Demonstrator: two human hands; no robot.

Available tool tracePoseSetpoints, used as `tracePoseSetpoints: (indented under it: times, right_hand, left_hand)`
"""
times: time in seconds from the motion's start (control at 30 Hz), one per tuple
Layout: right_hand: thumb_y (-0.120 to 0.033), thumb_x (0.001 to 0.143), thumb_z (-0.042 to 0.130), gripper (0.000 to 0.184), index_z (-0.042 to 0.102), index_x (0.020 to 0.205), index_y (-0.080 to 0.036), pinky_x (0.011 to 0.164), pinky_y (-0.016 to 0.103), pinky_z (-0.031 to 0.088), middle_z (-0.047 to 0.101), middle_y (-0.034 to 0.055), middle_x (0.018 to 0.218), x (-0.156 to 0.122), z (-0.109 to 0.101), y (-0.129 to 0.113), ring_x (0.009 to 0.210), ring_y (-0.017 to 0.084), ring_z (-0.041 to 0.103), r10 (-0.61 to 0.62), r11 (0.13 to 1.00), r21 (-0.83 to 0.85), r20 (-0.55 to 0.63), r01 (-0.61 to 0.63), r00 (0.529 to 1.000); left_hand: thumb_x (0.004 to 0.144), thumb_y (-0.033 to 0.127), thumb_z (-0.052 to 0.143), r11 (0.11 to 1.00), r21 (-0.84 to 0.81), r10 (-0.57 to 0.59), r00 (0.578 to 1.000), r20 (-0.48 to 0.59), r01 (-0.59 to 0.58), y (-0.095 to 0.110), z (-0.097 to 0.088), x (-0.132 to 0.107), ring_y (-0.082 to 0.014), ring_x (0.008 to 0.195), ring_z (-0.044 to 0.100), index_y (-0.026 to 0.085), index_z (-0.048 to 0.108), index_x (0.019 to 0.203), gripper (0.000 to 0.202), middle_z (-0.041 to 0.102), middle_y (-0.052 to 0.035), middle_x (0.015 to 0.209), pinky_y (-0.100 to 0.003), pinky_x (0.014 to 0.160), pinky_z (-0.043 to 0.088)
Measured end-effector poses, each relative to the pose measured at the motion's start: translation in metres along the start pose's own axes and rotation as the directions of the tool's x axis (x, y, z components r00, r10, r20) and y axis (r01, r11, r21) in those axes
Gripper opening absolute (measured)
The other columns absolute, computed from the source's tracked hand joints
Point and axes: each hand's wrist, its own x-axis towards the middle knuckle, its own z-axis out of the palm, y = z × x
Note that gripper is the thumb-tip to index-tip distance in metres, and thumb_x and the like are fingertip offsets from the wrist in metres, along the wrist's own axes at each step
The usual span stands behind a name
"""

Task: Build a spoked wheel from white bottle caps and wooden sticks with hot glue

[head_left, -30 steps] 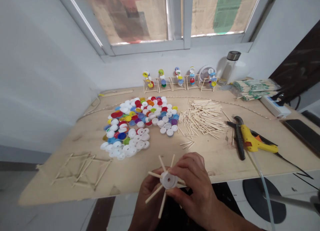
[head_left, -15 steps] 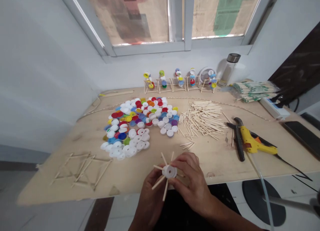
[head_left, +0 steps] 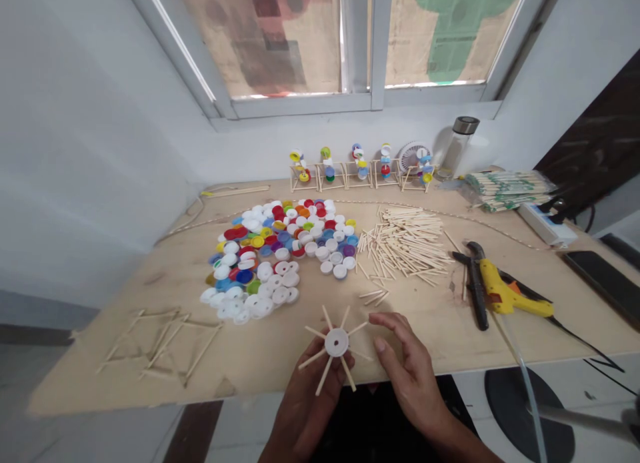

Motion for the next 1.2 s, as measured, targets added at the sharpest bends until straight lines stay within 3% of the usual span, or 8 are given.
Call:
tracePoseSetpoints:
  times: [0.2, 0.33, 0.47, 0.67, 0.8, 0.97, 1.07, 1.2]
  right_hand:
    - [-0.028, 0.092, 0.048, 0.023, 0.058, 0.111, -0.022, 0.090, 0.035, 0.048, 0.062, 0.0078, 0.110, 0.002, -0.017, 0.019, 0.107, 0.021, 0.057, 0.014, 0.998, -0.055, -0.068, -0.018, 0.998]
    - [-0.024, 0.091, 0.050, 0.020, 0.060, 0.108, -0.021, 0.089, 0.036, 0.046, 0.064, 0.0067, 0.105, 0.014, -0.032, 0.028, 0.103, 0.021, 0.058, -0.075, 0.967, -0.243, 0.016, 0.076, 0.997]
    - [-0.019, 0.089, 0.051, 0.018, 0.064, 0.101, -0.021, 0.082, 0.037, 0.042, 0.066, 0.0060, 0.098, 0.028, -0.036, 0.025, 0.095, 0.022, 0.057, -0.131, 0.826, -0.523, 0.187, 0.212, 0.974]
    - [-0.015, 0.087, 0.053, 0.017, 0.066, 0.097, -0.020, 0.081, 0.035, 0.036, 0.062, 0.0075, 0.097, 0.044, -0.014, 0.013, 0.093, 0.022, 0.051, -0.146, 0.589, -0.732, 0.321, 0.343, 0.936]
    - [-0.016, 0.087, 0.053, 0.017, 0.067, 0.096, -0.021, 0.076, 0.034, 0.033, 0.061, 0.0071, 0.090, 0.065, -0.007, 0.019, 0.086, 0.022, 0.050, -0.102, 0.488, -0.815, 0.300, 0.311, 0.948]
    - [-0.016, 0.090, 0.047, 0.021, 0.068, 0.091, -0.018, 0.075, 0.035, 0.033, 0.061, 0.0116, 0.088, 0.100, -0.019, 0.032, 0.085, 0.023, 0.052, -0.077, 0.438, -0.874, 0.196, 0.210, 0.978]
    - [-0.017, 0.090, 0.046, 0.022, 0.068, 0.091, -0.018, 0.075, 0.034, 0.034, 0.063, 0.0120, 0.087, 0.109, -0.029, 0.033, 0.085, 0.023, 0.054, -0.074, 0.436, -0.885, 0.147, 0.165, 0.986]
    - [-0.018, 0.088, 0.046, 0.024, 0.068, 0.097, -0.021, 0.077, 0.030, 0.038, 0.065, 0.0078, 0.087, 0.099, -0.043, 0.031, 0.085, 0.021, 0.057, -0.082, 0.481, -0.862, 0.135, 0.158, 0.987]
  left_hand:
    - [0.055, 0.011, 0.080, 0.999, 0.037, -0.032, 0.994, -0.101, 0.036, 0.004, -0.003, 0.002, -0.0150, 0.068, 0.066, 0.015, 0.071, 0.088, 0.034, 0.071, -0.0042, 0.084, -0.024, 0.065, 0.056]
    - [0.062, 0.004, 0.072, 0.998, 0.052, -0.011, 0.988, -0.153, 0.019, 0.008, -0.001, 0.001, -0.0158, 0.072, 0.068, 0.015, 0.070, 0.086, 0.026, 0.072, -0.0052, 0.089, -0.026, 0.069, 0.058]
    - [0.069, 0.000, 0.063, 0.999, 0.036, -0.021, 0.983, -0.181, 0.028, 0.012, -0.002, 0.001, -0.0163, 0.073, 0.068, 0.015, 0.070, 0.090, 0.026, 0.072, -0.0066, 0.088, -0.027, 0.069, 0.059]
    - [0.070, 0.001, 0.062, 0.999, -0.030, -0.019, 0.986, -0.167, 0.014, 0.013, -0.016, 0.002, -0.0166, 0.071, 0.069, 0.015, 0.071, 0.088, 0.025, 0.072, -0.0071, 0.095, -0.028, 0.067, 0.060]
    - [0.068, 0.002, 0.063, 1.000, -0.027, -0.011, 0.989, -0.148, 0.007, 0.015, -0.019, -0.002, -0.0168, 0.075, 0.069, 0.015, 0.071, 0.090, 0.027, 0.073, -0.0069, 0.095, -0.028, 0.071, 0.059]
    - [0.067, 0.003, 0.065, 0.999, -0.025, -0.026, 0.991, -0.132, 0.023, 0.016, -0.019, -0.001, -0.0169, 0.071, 0.069, 0.015, 0.071, 0.090, 0.026, 0.073, -0.0068, 0.088, -0.028, 0.070, 0.060]
    - [0.065, 0.003, 0.065, 0.999, -0.033, -0.020, 0.990, -0.143, 0.016, 0.016, -0.020, 0.002, -0.0176, 0.070, 0.069, 0.015, 0.070, 0.087, 0.025, 0.073, -0.0071, 0.086, -0.029, 0.069, 0.060]
    - [0.062, 0.003, 0.068, 0.999, -0.035, -0.035, 0.991, -0.128, 0.031, 0.017, -0.020, 0.004, -0.0180, 0.070, 0.069, 0.015, 0.071, 0.088, 0.028, 0.073, -0.0066, 0.087, -0.029, 0.069, 0.059]
